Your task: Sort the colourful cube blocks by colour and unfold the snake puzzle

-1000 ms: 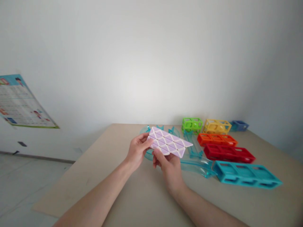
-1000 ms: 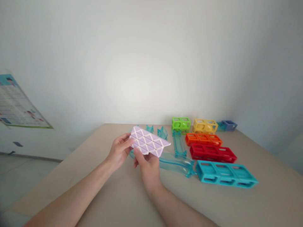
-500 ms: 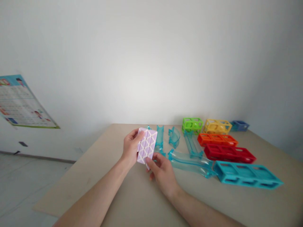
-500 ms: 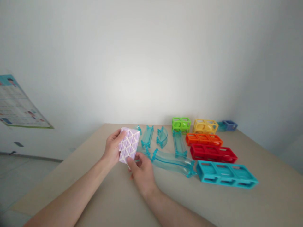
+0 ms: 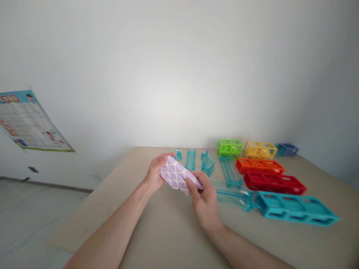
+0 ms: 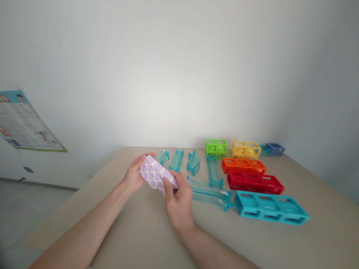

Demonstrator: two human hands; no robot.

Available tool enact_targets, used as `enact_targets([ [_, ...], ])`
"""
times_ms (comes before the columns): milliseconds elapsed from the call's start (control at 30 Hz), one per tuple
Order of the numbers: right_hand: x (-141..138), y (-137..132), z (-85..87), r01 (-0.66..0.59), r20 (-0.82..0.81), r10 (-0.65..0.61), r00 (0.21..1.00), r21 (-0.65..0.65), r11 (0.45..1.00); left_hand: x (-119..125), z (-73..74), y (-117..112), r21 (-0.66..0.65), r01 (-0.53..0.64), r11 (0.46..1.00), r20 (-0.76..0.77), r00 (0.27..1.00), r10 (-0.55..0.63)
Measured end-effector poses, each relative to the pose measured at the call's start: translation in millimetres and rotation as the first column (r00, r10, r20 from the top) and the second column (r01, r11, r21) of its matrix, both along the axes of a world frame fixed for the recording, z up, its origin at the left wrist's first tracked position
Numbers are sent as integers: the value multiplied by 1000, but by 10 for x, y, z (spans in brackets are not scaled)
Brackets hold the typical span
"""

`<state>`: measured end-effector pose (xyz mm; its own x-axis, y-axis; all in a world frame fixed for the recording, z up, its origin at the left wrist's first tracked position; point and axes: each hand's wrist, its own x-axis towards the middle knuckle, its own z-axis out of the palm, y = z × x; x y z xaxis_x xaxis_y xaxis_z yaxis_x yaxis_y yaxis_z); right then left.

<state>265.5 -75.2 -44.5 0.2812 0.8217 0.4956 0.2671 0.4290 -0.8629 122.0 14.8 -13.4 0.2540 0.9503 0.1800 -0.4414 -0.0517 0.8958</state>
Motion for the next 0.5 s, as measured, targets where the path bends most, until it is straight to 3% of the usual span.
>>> enact_targets([
  [167, 47, -34, 37, -27, 325, -9, 946, 107, 994, -53, -47, 127, -38, -52, 998, -119, 992, 47],
  [333, 52, -53, 68, -42, 508, 13, 861, 46, 998, -101, -81, 220, -72, -183, 980, -246, 956, 161],
  [500, 42, -60, 95, -53, 628, 42, 777, -2, 999, -161, -188, 303, -203, -119, 972, -324, 945, 48],
])
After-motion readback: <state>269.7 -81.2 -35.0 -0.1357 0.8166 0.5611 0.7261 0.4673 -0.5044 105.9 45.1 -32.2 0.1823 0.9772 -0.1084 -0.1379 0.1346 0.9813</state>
